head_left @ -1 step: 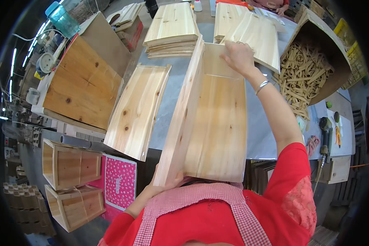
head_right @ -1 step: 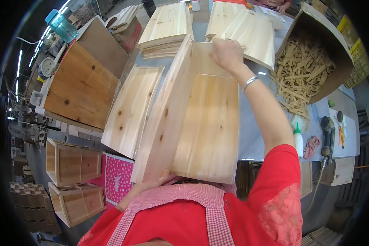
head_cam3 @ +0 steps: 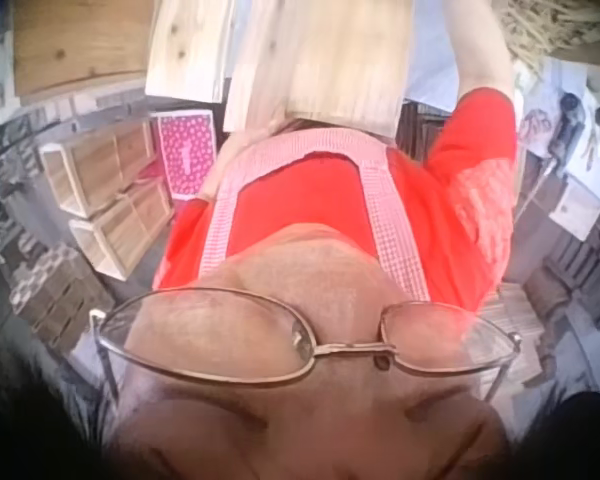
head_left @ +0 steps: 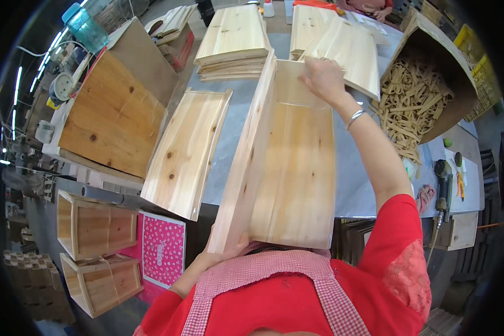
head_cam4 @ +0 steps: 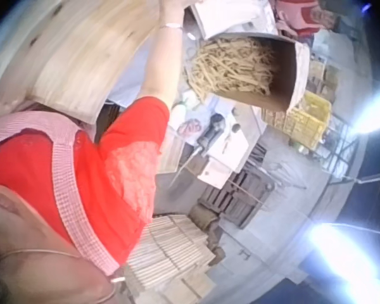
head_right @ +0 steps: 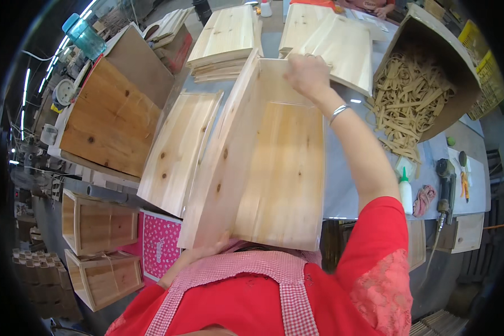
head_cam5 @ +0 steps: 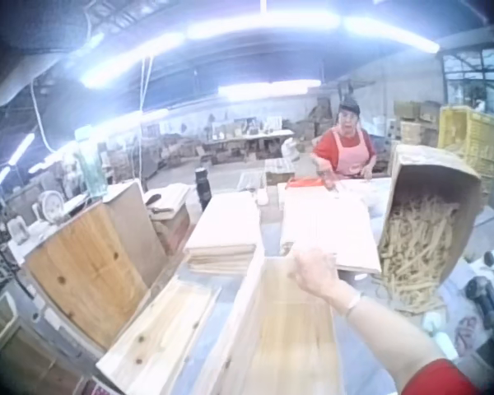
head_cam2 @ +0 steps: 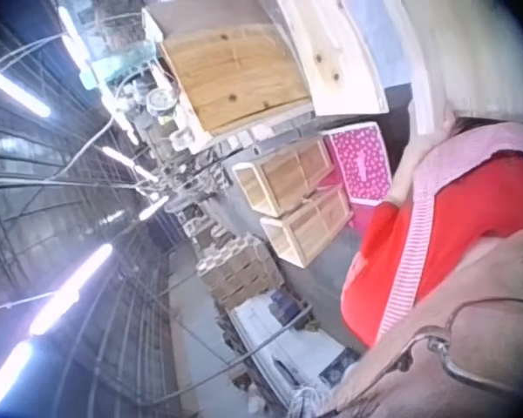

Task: The person secures an assembled wooden planter box with rubber bands, applies glue to wooden panels with a squeeze bottle, joins the panels together to assemble a box, and places rubber bands around it.

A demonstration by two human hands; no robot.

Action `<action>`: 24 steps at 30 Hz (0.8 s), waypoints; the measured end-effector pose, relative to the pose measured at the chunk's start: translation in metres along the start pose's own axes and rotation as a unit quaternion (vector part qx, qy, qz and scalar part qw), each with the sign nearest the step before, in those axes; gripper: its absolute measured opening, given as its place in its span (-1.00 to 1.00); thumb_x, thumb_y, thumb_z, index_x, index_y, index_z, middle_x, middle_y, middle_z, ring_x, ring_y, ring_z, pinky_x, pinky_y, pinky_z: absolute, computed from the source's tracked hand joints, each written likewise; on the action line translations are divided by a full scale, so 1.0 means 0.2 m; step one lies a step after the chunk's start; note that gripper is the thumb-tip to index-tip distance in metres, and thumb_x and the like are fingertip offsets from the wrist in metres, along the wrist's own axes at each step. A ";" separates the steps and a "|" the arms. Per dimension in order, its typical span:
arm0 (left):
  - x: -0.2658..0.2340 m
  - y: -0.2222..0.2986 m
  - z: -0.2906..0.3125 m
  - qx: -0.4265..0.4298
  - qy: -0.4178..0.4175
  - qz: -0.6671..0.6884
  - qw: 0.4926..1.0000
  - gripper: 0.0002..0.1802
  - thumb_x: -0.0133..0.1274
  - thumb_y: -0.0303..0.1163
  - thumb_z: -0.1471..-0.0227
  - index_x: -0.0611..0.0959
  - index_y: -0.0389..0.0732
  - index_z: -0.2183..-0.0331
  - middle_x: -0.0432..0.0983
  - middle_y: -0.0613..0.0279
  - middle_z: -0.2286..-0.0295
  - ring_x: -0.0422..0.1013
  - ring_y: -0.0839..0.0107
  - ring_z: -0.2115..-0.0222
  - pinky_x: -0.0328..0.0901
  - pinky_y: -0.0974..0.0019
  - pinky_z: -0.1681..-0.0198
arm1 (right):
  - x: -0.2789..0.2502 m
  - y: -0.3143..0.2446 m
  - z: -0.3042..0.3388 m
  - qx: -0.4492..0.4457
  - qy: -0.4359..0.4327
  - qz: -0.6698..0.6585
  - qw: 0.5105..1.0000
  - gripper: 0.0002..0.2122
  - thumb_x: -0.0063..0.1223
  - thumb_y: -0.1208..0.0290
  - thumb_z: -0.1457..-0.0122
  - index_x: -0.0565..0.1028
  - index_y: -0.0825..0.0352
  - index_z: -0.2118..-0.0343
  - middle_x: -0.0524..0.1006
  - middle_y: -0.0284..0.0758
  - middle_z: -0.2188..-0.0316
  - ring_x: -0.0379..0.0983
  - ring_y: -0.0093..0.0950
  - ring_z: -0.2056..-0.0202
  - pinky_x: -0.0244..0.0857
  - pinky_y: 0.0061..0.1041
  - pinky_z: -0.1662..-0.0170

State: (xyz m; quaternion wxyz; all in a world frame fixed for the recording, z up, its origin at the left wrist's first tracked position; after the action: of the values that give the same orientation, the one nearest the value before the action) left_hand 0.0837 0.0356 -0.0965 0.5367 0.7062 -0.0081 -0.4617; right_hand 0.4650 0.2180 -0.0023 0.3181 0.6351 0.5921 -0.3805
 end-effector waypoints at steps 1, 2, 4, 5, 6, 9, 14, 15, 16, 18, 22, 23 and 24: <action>0.01 0.00 0.00 0.009 -0.001 0.003 1.000 -0.81 0.06 -0.39 0.06 0.54 -0.34 0.53 0.42 -0.11 0.61 0.40 -0.04 0.59 0.30 0.03 0.50 | 0.01 0.04 0.00 0.002 0.007 0.003 1.000 -0.72 0.30 0.22 0.03 0.49 0.31 0.41 0.57 -0.13 0.48 0.53 -0.16 0.33 0.36 -0.20 0.21; 0.02 -0.02 0.01 -0.018 -0.007 -0.012 1.000 -0.81 0.07 -0.37 0.05 0.57 -0.33 0.48 0.45 -0.13 0.56 0.43 -0.04 0.53 0.31 0.03 0.45 | -0.01 0.01 0.00 -0.007 -0.007 0.003 1.000 -0.70 0.29 0.20 0.02 0.50 0.31 0.35 0.57 -0.15 0.44 0.53 -0.18 0.31 0.35 -0.21 0.22; 0.04 -0.04 0.02 -0.034 0.019 0.036 0.999 -0.72 0.10 -0.28 0.00 0.61 -0.29 0.29 0.52 -0.12 0.39 0.48 0.00 0.35 0.35 0.03 0.31 | -0.10 0.01 0.08 -0.093 0.149 -0.011 0.984 -0.68 0.29 0.19 0.01 0.52 0.31 0.30 0.55 -0.19 0.39 0.51 -0.21 0.27 0.33 -0.22 0.20; 0.03 -0.04 0.05 -0.028 0.027 0.034 0.999 -0.72 0.10 -0.28 0.00 0.61 -0.29 0.29 0.52 -0.12 0.39 0.48 0.00 0.35 0.35 0.03 0.31 | -0.21 -0.03 0.13 -0.079 0.227 -0.065 0.968 -0.70 0.29 0.23 -0.01 0.52 0.32 0.29 0.52 -0.21 0.38 0.47 -0.21 0.26 0.32 -0.26 0.21; 0.02 -0.04 0.05 -0.033 0.045 0.036 0.998 -0.67 0.11 -0.25 -0.02 0.61 -0.29 0.24 0.53 -0.09 0.35 0.48 0.01 0.31 0.37 0.05 0.28 | -0.24 0.02 0.20 -0.007 0.263 -0.119 0.957 -0.70 0.29 0.25 0.01 0.50 0.32 0.30 0.52 -0.24 0.38 0.46 -0.23 0.25 0.30 -0.28 0.17; -0.02 -0.02 0.06 -0.066 0.067 0.044 0.995 -0.61 0.15 -0.21 -0.03 0.61 -0.28 0.17 0.57 -0.01 0.25 0.50 0.06 0.21 0.39 0.13 0.16 | -0.14 0.18 0.53 0.221 0.361 -0.239 0.874 -0.71 0.29 0.27 -0.01 0.47 0.35 0.33 0.48 -0.24 0.42 0.43 -0.24 0.30 0.29 -0.30 0.19; 0.02 -0.01 0.07 -0.084 -0.033 0.069 0.994 -0.51 0.22 -0.25 0.02 0.56 -0.29 0.07 0.54 0.05 0.17 0.46 0.19 0.12 0.34 0.19 0.03 | 0.29 0.57 0.75 0.401 0.272 -0.494 0.722 -0.49 0.13 0.04 -0.20 0.47 0.55 0.16 0.55 -0.18 0.26 0.46 -0.37 0.22 0.32 -0.38 0.05; 0.01 -0.02 0.11 -0.074 -0.040 0.087 0.993 -0.49 0.25 -0.28 0.04 0.54 -0.29 0.05 0.52 0.06 0.15 0.43 0.23 0.10 0.32 0.20 0.01 | 0.26 0.51 0.68 0.386 0.223 -0.560 0.698 -0.40 0.05 -0.04 -0.24 0.46 0.58 0.08 0.55 -0.18 0.17 0.45 -0.43 0.13 0.30 -0.42 -0.02; 0.00 -0.05 0.14 -0.087 -0.043 0.091 0.991 -0.46 0.24 -0.30 0.04 0.51 -0.29 0.03 0.48 0.03 0.12 0.39 0.21 0.05 0.27 0.17 -0.05 | 0.28 0.50 0.61 0.379 0.219 -0.567 0.698 -0.40 0.05 -0.04 -0.24 0.46 0.58 0.08 0.55 -0.18 0.17 0.45 -0.43 0.13 0.30 -0.42 -0.02; 0.03 -0.20 0.22 -0.106 -0.057 0.082 0.989 -0.44 0.23 -0.33 0.06 0.49 -0.31 0.01 0.46 0.04 0.10 0.37 0.23 0.02 0.24 0.18 -0.07 | 0.34 0.54 0.51 0.366 0.200 -0.671 0.612 -0.44 0.04 -0.05 -0.23 0.44 0.47 0.03 0.52 -0.25 0.11 0.46 -0.45 0.12 0.33 -0.38 0.03; -0.03 -0.26 0.29 -0.075 0.013 0.071 0.995 -0.32 0.19 -0.44 0.14 0.40 -0.35 -0.07 0.39 0.11 0.02 0.31 0.31 -0.04 0.21 0.23 -0.09 | 0.31 0.56 0.36 0.354 0.297 -0.682 0.567 -0.48 0.19 0.12 -0.19 0.41 0.47 -0.03 0.49 -0.25 0.05 0.47 -0.46 0.12 0.40 -0.44 0.13; -0.04 -0.28 0.31 -0.075 0.020 0.070 0.995 -0.32 0.19 -0.44 0.14 0.40 -0.35 -0.07 0.39 0.11 0.02 0.31 0.31 -0.04 0.21 0.23 -0.09 | 0.23 0.54 0.33 0.339 0.339 -0.678 0.557 -0.54 0.25 0.24 -0.13 0.46 0.53 0.05 0.52 -0.24 0.11 0.47 -0.48 0.18 0.41 -0.47 0.18; -0.05 -0.31 0.32 -0.096 0.029 0.120 0.988 -0.20 0.18 -0.39 0.16 0.32 -0.34 -0.15 0.33 0.01 -0.07 0.24 0.22 -0.13 0.11 0.23 -0.18 | 0.22 0.56 0.28 0.336 0.337 -0.681 0.556 -0.54 0.25 0.24 -0.13 0.46 0.53 0.05 0.52 -0.24 0.11 0.47 -0.48 0.18 0.41 -0.47 0.18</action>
State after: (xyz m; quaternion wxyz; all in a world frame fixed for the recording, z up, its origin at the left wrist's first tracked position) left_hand 0.0058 0.0187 -0.1376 0.6536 0.6585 -0.0325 -0.3717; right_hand 0.5697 0.1811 -0.0743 -0.4949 0.1848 0.7418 -0.4132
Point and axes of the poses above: each hand's wrist, its own z-axis away from the middle knuckle, its own x-axis out of the palm, y = z × x, the point moved 7 cm from there along -z, towards the middle knuckle
